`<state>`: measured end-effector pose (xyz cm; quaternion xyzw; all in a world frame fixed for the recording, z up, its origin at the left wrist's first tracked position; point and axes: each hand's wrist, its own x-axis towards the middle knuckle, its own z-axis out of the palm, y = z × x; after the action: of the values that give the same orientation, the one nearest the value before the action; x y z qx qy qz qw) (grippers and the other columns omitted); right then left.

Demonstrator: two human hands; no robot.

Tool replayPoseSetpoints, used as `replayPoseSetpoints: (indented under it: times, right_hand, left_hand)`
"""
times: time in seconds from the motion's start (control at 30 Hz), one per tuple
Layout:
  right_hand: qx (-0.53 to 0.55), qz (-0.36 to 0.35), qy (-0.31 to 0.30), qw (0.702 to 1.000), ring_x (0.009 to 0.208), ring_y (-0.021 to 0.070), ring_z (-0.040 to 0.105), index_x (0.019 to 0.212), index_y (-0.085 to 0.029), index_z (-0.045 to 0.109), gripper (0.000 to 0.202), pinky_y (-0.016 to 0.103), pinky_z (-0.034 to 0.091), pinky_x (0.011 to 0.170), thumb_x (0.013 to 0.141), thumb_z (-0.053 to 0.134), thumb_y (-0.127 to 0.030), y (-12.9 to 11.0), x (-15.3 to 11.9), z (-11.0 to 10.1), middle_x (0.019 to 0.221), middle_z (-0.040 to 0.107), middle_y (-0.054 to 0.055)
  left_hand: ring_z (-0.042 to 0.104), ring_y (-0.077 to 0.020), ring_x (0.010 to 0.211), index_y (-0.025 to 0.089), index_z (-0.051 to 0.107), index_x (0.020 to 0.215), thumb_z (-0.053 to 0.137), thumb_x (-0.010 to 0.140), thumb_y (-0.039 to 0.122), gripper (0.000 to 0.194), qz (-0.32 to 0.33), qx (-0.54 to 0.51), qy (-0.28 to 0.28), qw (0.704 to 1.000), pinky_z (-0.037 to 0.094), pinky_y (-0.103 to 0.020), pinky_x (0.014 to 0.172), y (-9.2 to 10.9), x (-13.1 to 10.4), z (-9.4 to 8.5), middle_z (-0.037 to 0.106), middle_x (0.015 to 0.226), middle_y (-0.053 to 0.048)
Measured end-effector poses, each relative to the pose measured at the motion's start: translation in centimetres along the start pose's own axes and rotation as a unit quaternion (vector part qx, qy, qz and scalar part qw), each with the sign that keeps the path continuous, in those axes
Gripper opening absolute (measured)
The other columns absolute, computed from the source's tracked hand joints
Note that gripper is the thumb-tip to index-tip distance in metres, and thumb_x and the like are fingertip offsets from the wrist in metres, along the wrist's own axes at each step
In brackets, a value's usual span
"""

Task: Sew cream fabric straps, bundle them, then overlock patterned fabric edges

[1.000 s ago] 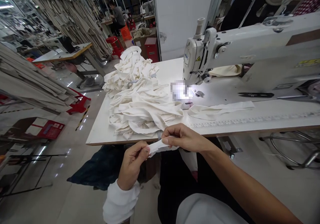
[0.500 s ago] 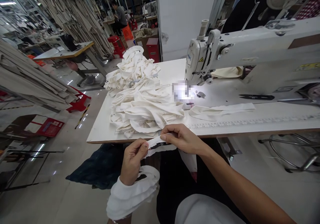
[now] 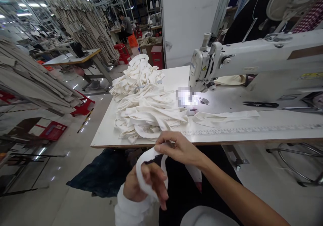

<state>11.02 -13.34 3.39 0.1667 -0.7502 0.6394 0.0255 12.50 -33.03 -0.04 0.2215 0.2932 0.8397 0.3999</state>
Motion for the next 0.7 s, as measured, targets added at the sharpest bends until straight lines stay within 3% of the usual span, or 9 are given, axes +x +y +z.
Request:
replayPoseSetpoints:
  times: [0.07, 0.13, 0.2, 0.23, 0.3, 0.37, 0.53, 0.63, 0.7]
  right_hand:
    - [-0.060, -0.042, 0.072, 0.995, 0.080, 0.0163, 0.056, 0.085, -0.019, 0.068, 0.013, 0.029, 0.043, 0.075, 0.086, 0.069, -0.031, -0.1, 1.2, 0.6, 0.084, 0.063, 0.002]
    - [-0.144, -0.036, 0.187, 0.971, 0.086, 0.0196, 0.056, 0.093, -0.019, 0.067, 0.019, 0.033, 0.043, 0.080, 0.084, 0.070, -0.035, 0.3, 2.6, 1.2, 0.090, 0.062, 0.005]
    - [-0.214, -0.004, 0.252, 0.944, 0.086, 0.0216, 0.054, 0.096, -0.018, 0.065, 0.021, 0.036, 0.043, 0.080, 0.083, 0.070, -0.033, 1.1, 4.0, 1.4, 0.091, 0.059, 0.006]
    - [-0.229, 0.006, 0.257, 0.939, 0.086, 0.0218, 0.054, 0.094, -0.017, 0.065, 0.017, 0.037, 0.043, 0.079, 0.083, 0.069, -0.030, 1.5, 4.5, 1.3, 0.090, 0.058, 0.006]
    - [-0.202, 0.015, 0.248, 0.947, 0.081, 0.0201, 0.054, 0.087, -0.017, 0.064, 0.008, 0.035, 0.044, 0.076, 0.083, 0.066, -0.024, 2.0, 5.0, 0.7, 0.086, 0.056, 0.005]
    - [-0.109, 0.025, 0.235, 0.966, 0.076, 0.0175, 0.054, 0.082, -0.017, 0.062, 0.010, 0.031, 0.044, 0.071, 0.086, 0.063, -0.026, 2.0, 4.7, -0.4, 0.081, 0.056, 0.003]
    - [0.164, 0.067, 0.118, 0.977, 0.064, 0.0117, 0.060, 0.081, -0.017, 0.057, 0.026, 0.025, 0.048, 0.065, 0.087, 0.065, -0.041, -0.4, 2.1, -2.8, 0.073, 0.062, 0.000]
    - [0.207, 0.111, 0.023, 0.972, 0.046, 0.0069, 0.053, 0.081, -0.016, 0.058, 0.030, 0.019, 0.042, 0.046, 0.083, 0.070, -0.043, -2.0, 0.9, -3.0, 0.063, 0.061, -0.003]
    - [0.202, 0.130, -0.041, 0.970, 0.041, 0.0058, 0.050, 0.081, -0.015, 0.061, 0.030, 0.016, 0.038, 0.040, 0.083, 0.071, -0.043, -2.7, 0.3, -3.3, 0.059, 0.060, -0.004]
  left_hand:
    - [0.075, -0.0241, 0.081, 0.036, 0.072, 0.101, 0.043, 0.095, 0.015, 0.036, 0.010, -0.049, -0.068, 0.996, 0.061, -0.032, 0.052, -0.7, -0.1, -0.1, 0.064, 0.124, -0.006]
    - [0.075, -0.0225, 0.072, 0.043, 0.065, 0.116, 0.049, 0.094, 0.023, 0.034, 0.019, -0.055, -0.106, 0.993, 0.059, -0.029, 0.042, -1.1, 0.4, -0.2, 0.063, 0.124, -0.006]
    - [0.069, -0.0175, 0.051, 0.041, 0.062, 0.122, 0.062, 0.088, 0.035, 0.034, 0.036, -0.001, -0.052, 0.998, 0.051, -0.025, 0.030, -0.8, 1.4, -0.3, 0.067, 0.106, -0.006]
    - [0.063, -0.0138, 0.044, 0.034, 0.065, 0.116, 0.067, 0.084, 0.038, 0.032, 0.053, 0.051, 0.026, 0.997, 0.046, -0.022, 0.028, -0.4, 2.0, -0.5, 0.067, 0.092, -0.004]
    - [0.055, -0.0074, 0.043, 0.021, 0.069, 0.093, 0.071, 0.082, 0.035, 0.018, 0.091, 0.148, 0.208, 0.963, 0.043, -0.016, 0.032, 0.6, 2.9, -0.9, 0.060, 0.070, 0.000]
    - [0.056, -0.0063, 0.052, 0.017, 0.065, 0.081, 0.071, 0.083, 0.030, 0.015, 0.122, 0.188, 0.313, 0.923, 0.047, -0.015, 0.043, 1.5, 3.6, -1.4, 0.056, 0.067, 0.002]
    - [0.058, -0.0129, 0.073, 0.020, 0.056, 0.106, 0.078, 0.072, 0.033, 0.042, 0.182, 0.320, 0.392, 0.843, 0.051, -0.022, 0.052, 1.7, 5.4, -0.9, 0.060, 0.092, -0.003]
    - [0.054, -0.0106, 0.069, 0.024, 0.049, 0.125, 0.082, 0.065, 0.025, 0.069, 0.224, 0.427, 0.409, 0.774, 0.047, -0.020, 0.056, 1.2, 7.2, 0.1, 0.055, 0.085, 0.001]
    - [0.056, -0.0117, 0.072, 0.022, 0.060, 0.116, 0.081, 0.062, 0.022, 0.058, 0.230, 0.456, 0.412, 0.754, 0.046, -0.020, 0.060, 1.4, 8.5, 0.2, 0.057, 0.081, 0.001]
